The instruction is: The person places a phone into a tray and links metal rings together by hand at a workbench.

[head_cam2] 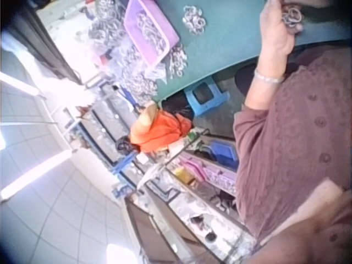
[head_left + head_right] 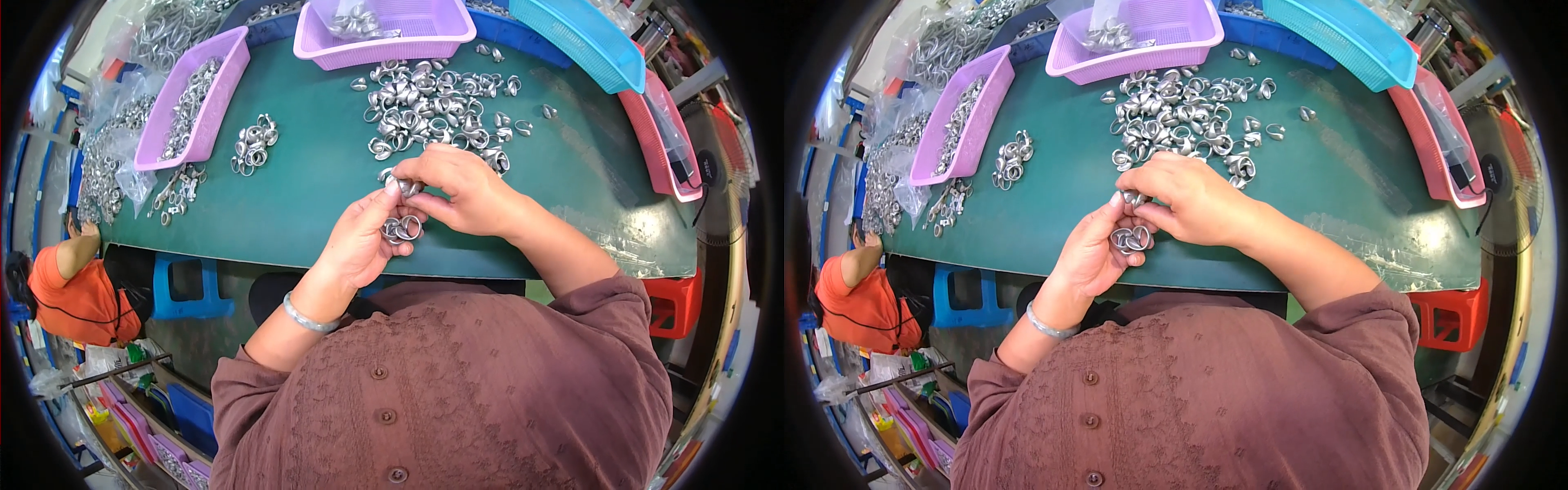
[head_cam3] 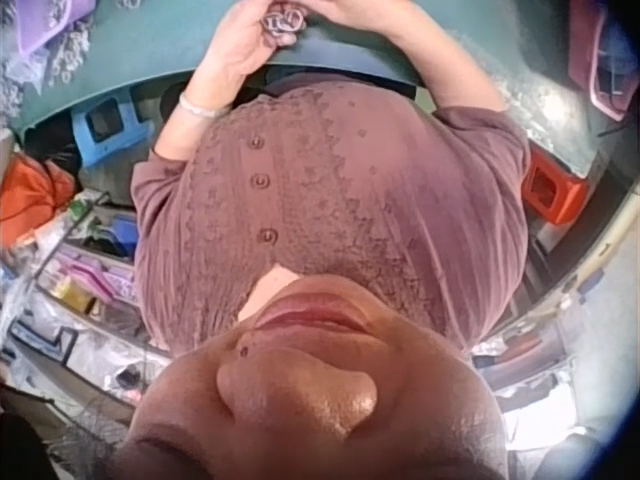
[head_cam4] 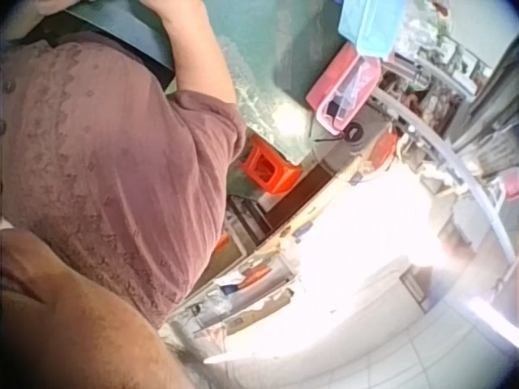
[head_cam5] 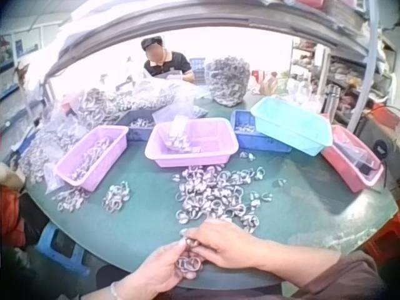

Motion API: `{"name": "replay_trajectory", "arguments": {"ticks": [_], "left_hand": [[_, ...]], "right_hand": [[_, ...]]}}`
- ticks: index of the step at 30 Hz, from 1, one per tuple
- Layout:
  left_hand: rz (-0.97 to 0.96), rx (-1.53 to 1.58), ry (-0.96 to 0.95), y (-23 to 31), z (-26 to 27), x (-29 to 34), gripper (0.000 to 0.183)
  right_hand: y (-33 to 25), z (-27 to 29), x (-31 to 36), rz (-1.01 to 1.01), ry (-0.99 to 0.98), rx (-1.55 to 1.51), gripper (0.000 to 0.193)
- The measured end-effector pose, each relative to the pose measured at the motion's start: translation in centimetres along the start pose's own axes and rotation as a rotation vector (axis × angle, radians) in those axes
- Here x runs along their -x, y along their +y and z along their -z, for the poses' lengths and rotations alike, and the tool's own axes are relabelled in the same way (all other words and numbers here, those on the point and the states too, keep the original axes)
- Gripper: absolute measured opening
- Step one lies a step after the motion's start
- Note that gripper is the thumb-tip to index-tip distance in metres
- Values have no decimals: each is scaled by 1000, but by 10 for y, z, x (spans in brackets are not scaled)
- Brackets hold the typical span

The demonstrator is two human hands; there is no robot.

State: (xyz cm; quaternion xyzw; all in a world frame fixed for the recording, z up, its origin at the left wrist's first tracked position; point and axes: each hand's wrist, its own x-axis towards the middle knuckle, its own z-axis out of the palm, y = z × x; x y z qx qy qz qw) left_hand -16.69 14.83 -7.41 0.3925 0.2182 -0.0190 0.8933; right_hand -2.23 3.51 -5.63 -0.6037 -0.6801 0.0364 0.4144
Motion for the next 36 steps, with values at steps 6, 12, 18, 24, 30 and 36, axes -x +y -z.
{"name": "replay_trajectory", "arguments": {"ticks": [6, 12, 18, 24, 30, 36], "left_hand": [[19, 68, 28, 1, 2, 1, 31], [-3, 126, 20, -7, 17, 2, 33], [-101, 340, -214, 2, 41, 11, 44], [-246, 388, -227, 5, 55, 18, 44], [-197, 216, 44, 2, 53, 16, 24], [-146, 135, 66, 8, 40, 21, 23]], "right_hand": [[-2, -6, 0, -42, -28, 18, 40], [-7, -10, -3, 13, -71, -30, 39], [14, -6, -1, -65, 42, 115, 32], [15, -21, -1, -98, -67, 380, 27], [19, -26, -1, -89, -61, 426, 13], [17, -17, -3, -93, 91, 29, 9]]}}
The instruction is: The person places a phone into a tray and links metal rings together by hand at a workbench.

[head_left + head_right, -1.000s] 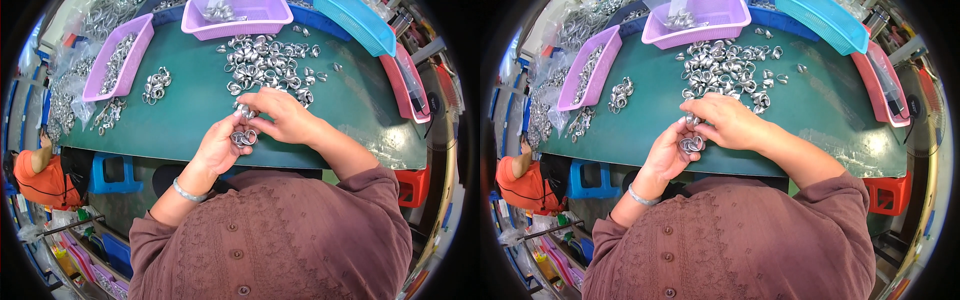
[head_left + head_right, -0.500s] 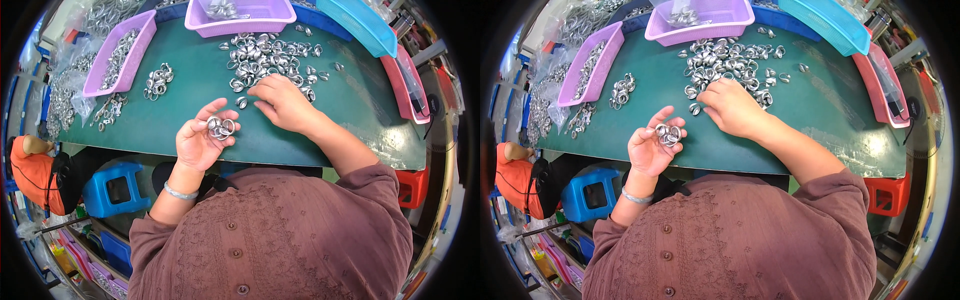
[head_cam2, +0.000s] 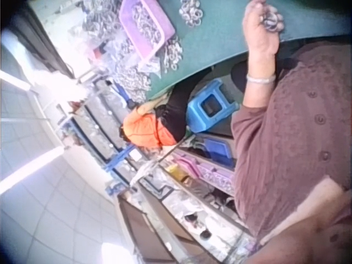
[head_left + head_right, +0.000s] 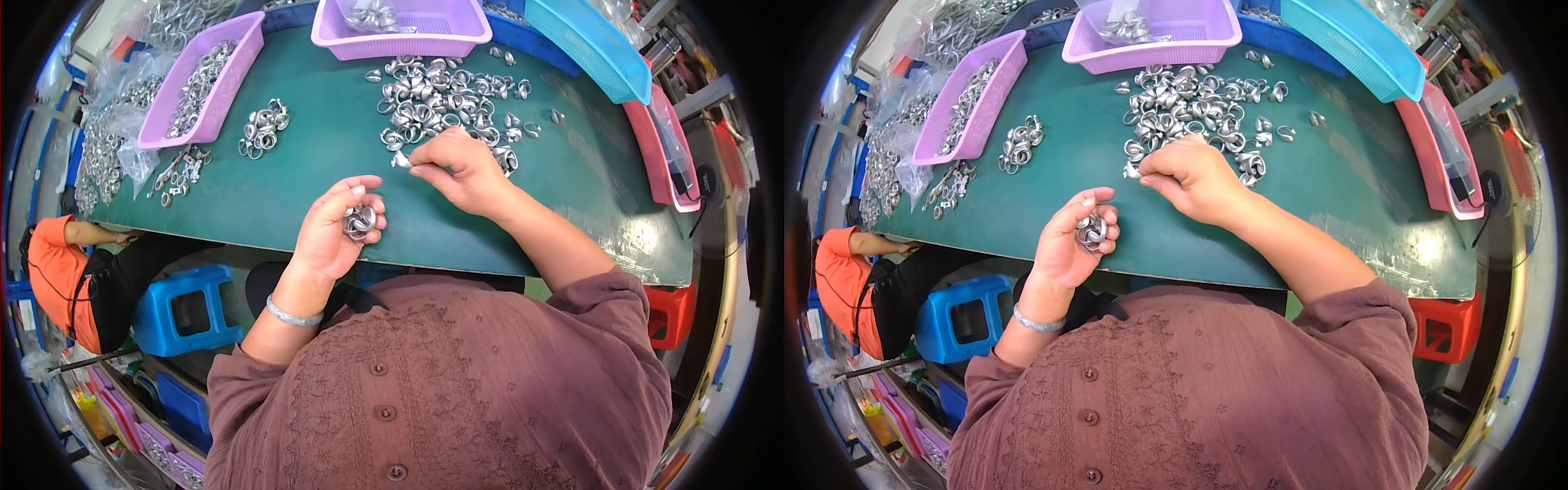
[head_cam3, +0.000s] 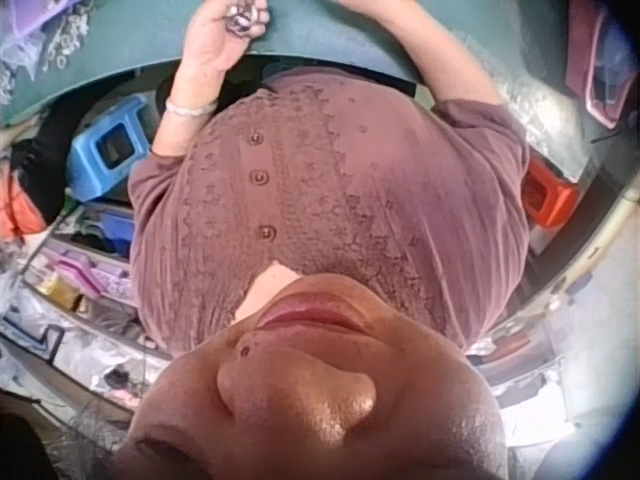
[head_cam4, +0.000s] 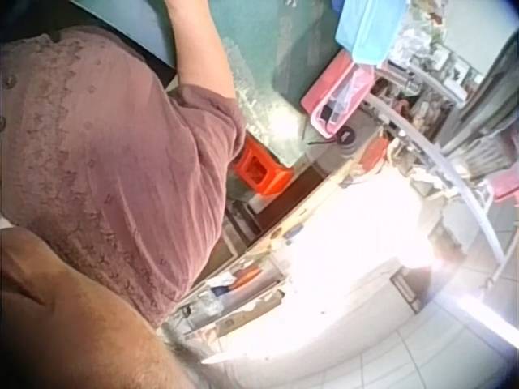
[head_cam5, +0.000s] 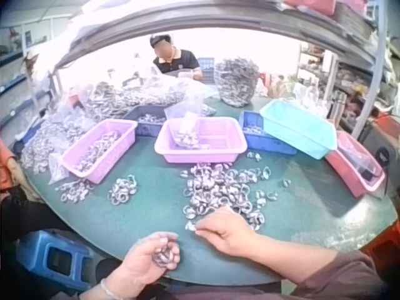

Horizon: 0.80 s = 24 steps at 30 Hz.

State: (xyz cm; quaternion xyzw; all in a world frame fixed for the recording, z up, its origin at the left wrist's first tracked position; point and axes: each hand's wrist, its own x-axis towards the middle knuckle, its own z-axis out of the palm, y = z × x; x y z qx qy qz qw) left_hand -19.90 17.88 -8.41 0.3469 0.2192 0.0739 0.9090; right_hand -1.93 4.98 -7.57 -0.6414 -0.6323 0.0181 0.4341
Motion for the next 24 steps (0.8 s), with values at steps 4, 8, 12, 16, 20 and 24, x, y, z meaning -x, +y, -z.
{"name": "replay_trajectory", "arguments": {"ticks": [4, 8, 12, 16, 20, 24], "left_hand": [[12, -44, -48, 3, -15, 3, 28], [-16, -54, -123, 8, -22, 5, 26], [-50, -104, -138, 9, -28, 7, 23], [-86, -124, -121, 7, -33, 7, 25], [-84, -173, -67, 4, -34, 1, 32], [-93, -226, -1, -2, -35, -2, 31]], "right_hand": [[-5, 5, 3, -59, 69, -244, 13], [-9, 7, 1, 118, 76, -206, 17], [-10, 7, -1, 280, 109, -133, 20], [-8, 7, -1, 347, 110, -14, 22], [-7, 9, -1, 455, 89, 206, 22], [-14, 10, -3, 513, 75, 360, 21]]}}
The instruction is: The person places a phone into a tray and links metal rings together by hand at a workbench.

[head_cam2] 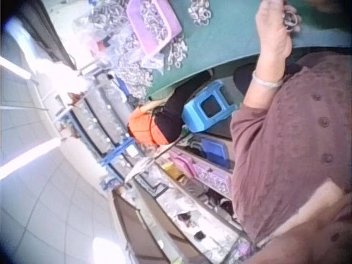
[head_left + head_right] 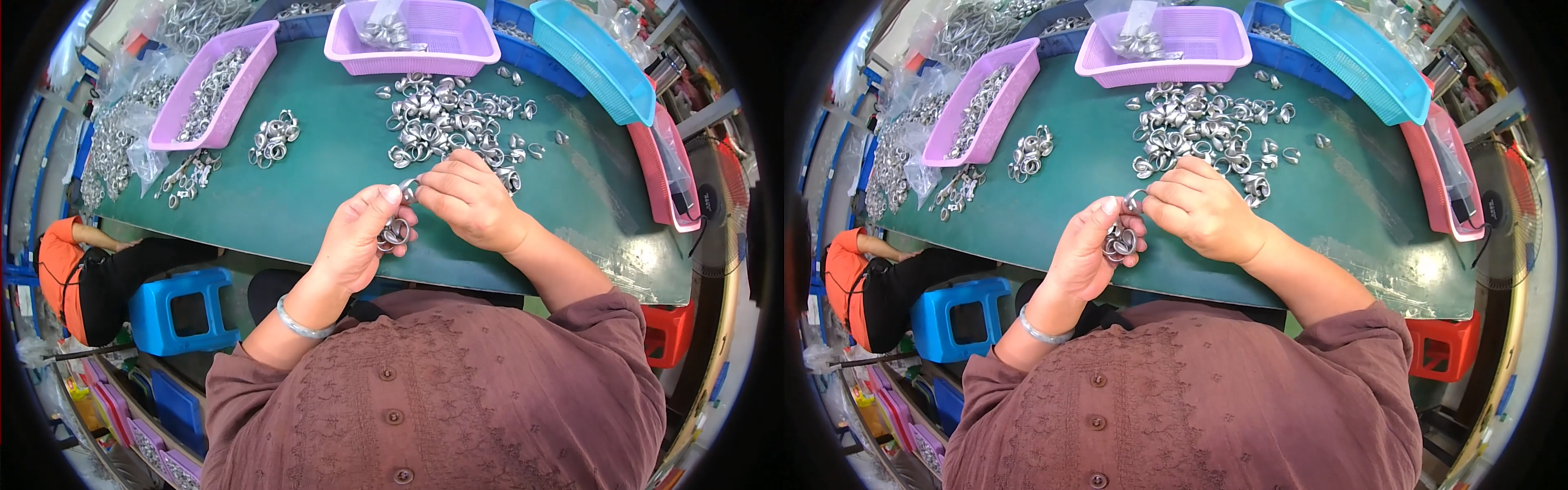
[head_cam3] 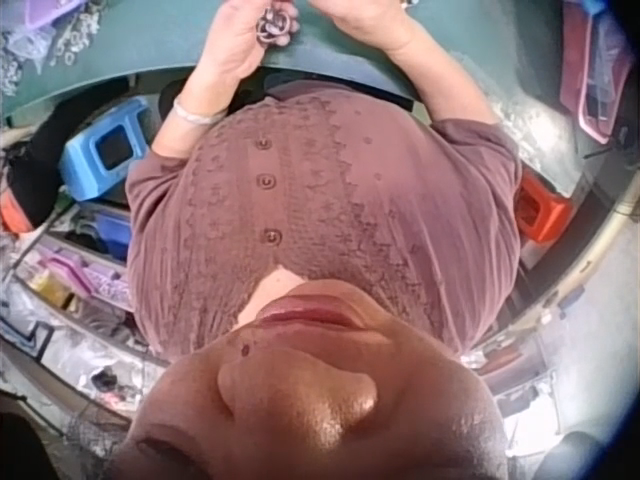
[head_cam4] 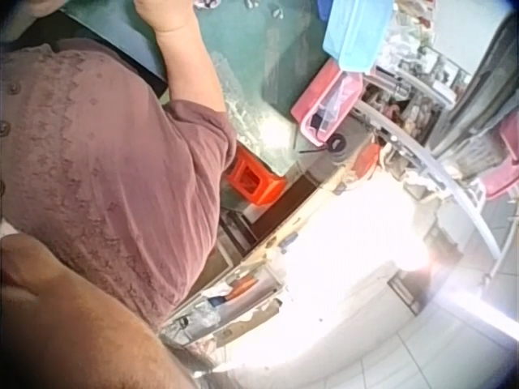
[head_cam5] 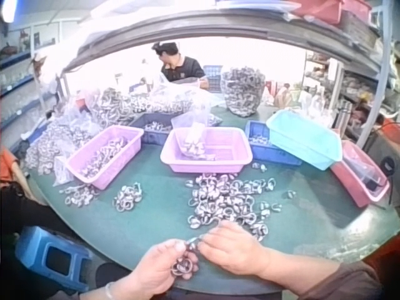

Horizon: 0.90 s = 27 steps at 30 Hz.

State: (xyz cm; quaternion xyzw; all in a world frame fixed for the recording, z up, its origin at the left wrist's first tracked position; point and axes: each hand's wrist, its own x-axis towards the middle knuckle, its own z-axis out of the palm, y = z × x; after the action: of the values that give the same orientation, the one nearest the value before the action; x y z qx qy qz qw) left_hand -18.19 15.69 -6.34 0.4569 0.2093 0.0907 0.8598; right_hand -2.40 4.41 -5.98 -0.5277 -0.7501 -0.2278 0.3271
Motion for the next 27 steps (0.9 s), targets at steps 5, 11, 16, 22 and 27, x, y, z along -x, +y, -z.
{"name": "replay_trajectory", "arguments": {"ticks": [5, 11, 16, 22, 27], "left_hand": [[7, -8, 23, -4, -1, -4, 24], [54, 39, 79, -4, 6, -7, 13], [-111, 47, 175, 10, 31, -16, 9], [-722, -1291, 552, 30, 106, -48, 14], [-833, -1588, 437, 25, 112, -52, 21]], "right_hand": [[-4, 2, -2, 45, -37, 57, 22], [-2, -2, 2, -14, -35, -38, 20], [16, -7, 13, -367, -95, -21, 18], [26, -25, -14, -425, -336, 71, 13], [26, -43, -19, -501, -511, 144, 9]]}}
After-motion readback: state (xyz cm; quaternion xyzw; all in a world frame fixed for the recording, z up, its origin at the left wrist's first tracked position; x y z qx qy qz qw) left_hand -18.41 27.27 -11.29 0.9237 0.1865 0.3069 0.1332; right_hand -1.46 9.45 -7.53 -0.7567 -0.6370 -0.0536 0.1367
